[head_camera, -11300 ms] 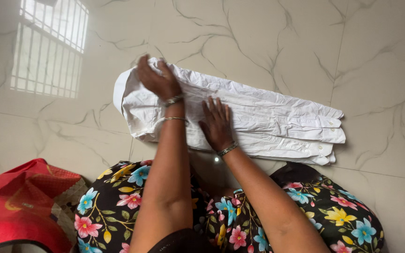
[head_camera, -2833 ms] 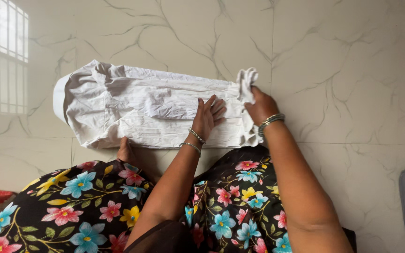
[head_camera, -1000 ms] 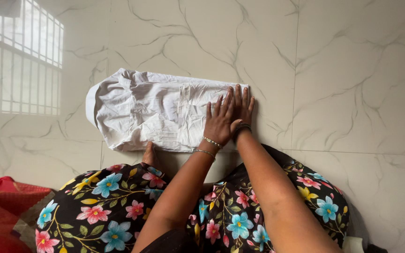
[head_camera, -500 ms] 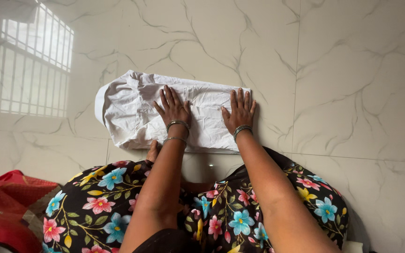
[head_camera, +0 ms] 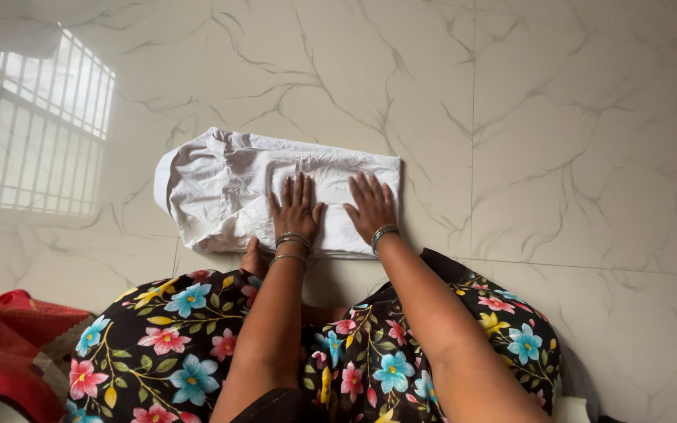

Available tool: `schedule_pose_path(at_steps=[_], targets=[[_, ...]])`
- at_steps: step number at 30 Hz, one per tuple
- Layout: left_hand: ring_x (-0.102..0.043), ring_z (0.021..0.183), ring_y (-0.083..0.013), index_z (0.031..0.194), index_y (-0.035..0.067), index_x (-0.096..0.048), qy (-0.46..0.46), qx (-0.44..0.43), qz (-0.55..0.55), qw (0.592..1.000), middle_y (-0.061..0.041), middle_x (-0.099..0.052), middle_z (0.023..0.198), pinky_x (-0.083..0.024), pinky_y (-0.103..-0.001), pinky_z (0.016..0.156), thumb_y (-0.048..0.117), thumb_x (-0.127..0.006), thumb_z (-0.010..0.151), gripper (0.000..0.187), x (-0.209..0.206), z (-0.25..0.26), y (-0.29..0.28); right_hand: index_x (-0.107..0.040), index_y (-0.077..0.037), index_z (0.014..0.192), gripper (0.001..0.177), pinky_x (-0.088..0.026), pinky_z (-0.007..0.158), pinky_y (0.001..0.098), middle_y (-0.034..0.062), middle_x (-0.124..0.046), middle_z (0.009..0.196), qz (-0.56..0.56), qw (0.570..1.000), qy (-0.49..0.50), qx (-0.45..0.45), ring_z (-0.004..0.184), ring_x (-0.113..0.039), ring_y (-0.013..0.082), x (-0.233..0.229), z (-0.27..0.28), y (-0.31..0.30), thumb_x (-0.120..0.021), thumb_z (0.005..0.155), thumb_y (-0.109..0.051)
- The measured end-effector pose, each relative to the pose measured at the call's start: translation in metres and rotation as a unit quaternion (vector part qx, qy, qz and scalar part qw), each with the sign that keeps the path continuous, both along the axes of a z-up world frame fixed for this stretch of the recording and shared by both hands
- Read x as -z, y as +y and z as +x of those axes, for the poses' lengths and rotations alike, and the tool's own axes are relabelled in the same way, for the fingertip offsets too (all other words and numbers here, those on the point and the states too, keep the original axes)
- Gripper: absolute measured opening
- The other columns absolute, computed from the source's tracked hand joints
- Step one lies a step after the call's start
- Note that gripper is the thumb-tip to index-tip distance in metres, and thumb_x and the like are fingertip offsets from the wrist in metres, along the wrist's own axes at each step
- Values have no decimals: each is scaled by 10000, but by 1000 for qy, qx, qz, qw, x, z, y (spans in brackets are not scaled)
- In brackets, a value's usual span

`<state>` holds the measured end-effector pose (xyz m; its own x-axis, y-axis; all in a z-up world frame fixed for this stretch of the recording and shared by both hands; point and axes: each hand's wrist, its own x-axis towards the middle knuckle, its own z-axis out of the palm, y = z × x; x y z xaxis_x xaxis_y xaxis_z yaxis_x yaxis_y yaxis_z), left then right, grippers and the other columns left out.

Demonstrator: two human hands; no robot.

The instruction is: The person sits on the floor and folds a white shirt by hand. They smooth the fabric, fold the sleeves and sides, then fold the shirt into a compact rectangle and place it into a bag.

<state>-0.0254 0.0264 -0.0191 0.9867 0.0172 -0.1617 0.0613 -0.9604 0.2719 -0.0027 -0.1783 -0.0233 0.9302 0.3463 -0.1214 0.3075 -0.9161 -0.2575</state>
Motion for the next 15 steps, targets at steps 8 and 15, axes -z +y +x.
schedule_pose_path(at_steps=[8, 15], targets=[[-84, 1576, -314, 1632, 111, -222, -76, -36, -5, 996, -99, -140, 1717, 28, -648, 1207, 485, -493, 979, 800, -26, -3, -31, -214, -127, 1631, 770, -40, 1224, 601, 138, -134, 1712, -9, 979, -65, 191, 1581, -86, 347, -14, 12, -20, -367, 1026, -579], [-85, 1567, -317, 1618, 210, -235, -39, 66, 18, 997, -48, -141, 1707, 28, -621, 1205, 533, -437, 961, 759, 3, -4, -28, -233, -170, 1636, 697, -69, 1257, 560, 70, -183, 1712, 10, 999, 26, -36, 1591, -128, 298, 7, 1, 24, -317, 1049, -536]])
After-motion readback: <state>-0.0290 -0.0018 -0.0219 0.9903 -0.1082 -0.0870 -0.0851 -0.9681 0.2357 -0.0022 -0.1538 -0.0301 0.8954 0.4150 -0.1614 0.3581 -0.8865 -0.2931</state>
